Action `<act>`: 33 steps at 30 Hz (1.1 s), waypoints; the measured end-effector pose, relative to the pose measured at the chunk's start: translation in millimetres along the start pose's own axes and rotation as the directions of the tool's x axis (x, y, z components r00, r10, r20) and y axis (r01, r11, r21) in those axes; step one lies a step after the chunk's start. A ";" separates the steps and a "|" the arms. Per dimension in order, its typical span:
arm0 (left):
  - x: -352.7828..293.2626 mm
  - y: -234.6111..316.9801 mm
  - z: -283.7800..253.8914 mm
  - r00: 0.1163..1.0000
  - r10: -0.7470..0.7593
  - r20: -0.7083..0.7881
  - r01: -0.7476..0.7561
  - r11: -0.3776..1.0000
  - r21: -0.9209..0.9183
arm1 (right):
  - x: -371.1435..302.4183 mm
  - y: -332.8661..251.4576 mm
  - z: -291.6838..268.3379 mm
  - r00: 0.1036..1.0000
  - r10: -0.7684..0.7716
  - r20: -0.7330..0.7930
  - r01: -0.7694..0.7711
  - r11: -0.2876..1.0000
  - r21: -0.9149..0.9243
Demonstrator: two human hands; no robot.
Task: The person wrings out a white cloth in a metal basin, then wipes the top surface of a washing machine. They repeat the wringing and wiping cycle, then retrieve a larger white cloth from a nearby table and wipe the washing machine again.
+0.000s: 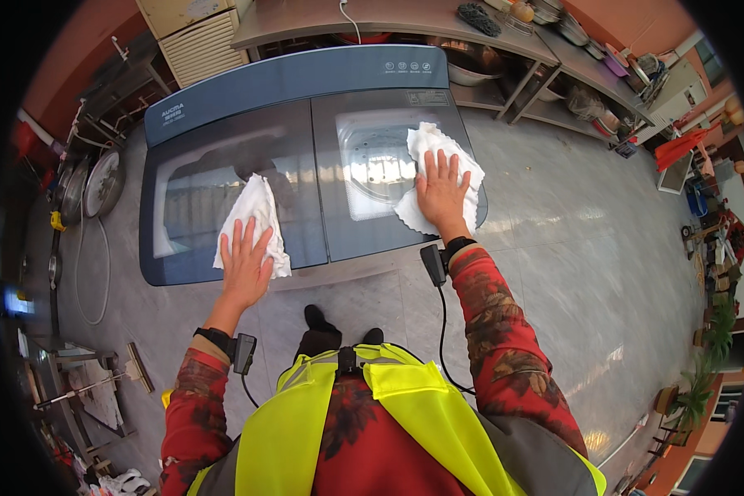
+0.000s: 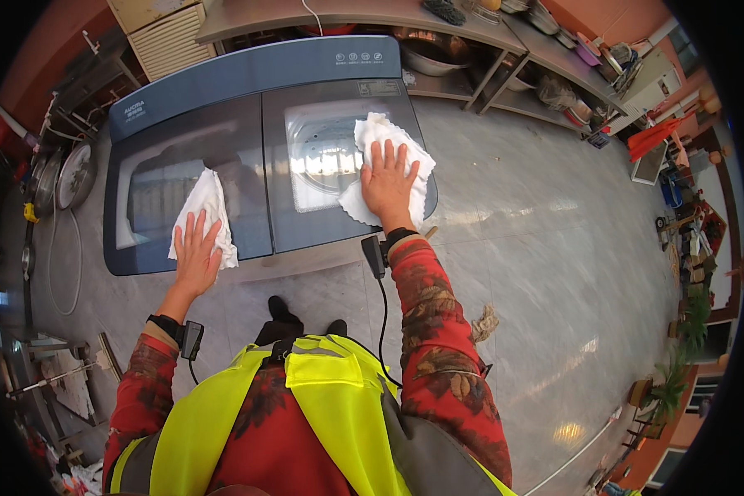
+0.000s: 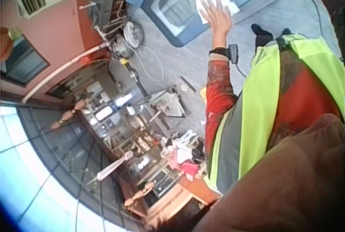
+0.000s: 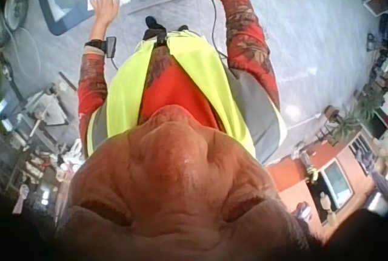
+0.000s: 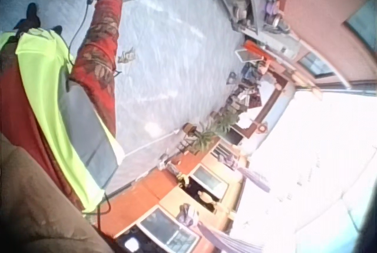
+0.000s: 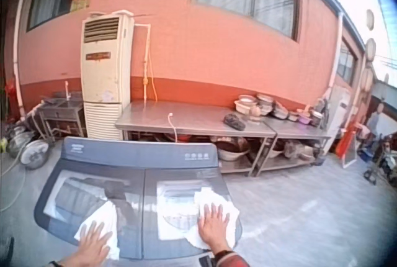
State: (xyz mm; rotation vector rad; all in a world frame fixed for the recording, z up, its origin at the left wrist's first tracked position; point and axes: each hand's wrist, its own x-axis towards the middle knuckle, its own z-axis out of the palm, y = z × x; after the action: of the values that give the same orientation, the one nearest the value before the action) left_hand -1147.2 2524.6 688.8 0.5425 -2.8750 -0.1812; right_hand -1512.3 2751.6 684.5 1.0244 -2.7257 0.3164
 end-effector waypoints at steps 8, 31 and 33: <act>21.6 -5.1 3.1 0.999 -0.052 0.009 0.052 0.997 0.050 | -88.2 -61.5 -13.8 0.761 -0.639 0.113 0.603 0.761 0.240; 37.6 -10.7 9.7 0.992 -0.088 -0.091 0.092 0.995 0.038 | -32.7 -26.7 -17.3 0.936 -0.351 -0.024 0.349 0.919 0.180; 39.0 -10.0 7.4 0.992 -0.113 -0.062 0.116 0.992 0.052 | -37.3 -55.6 -5.4 0.879 -0.470 -0.082 0.475 0.846 0.243</act>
State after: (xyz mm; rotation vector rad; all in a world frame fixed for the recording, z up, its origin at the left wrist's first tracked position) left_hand -1181.0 2501.5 687.1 0.7117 -2.8003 -0.1009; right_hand -1447.1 2735.3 686.5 1.7051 -2.3411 0.5937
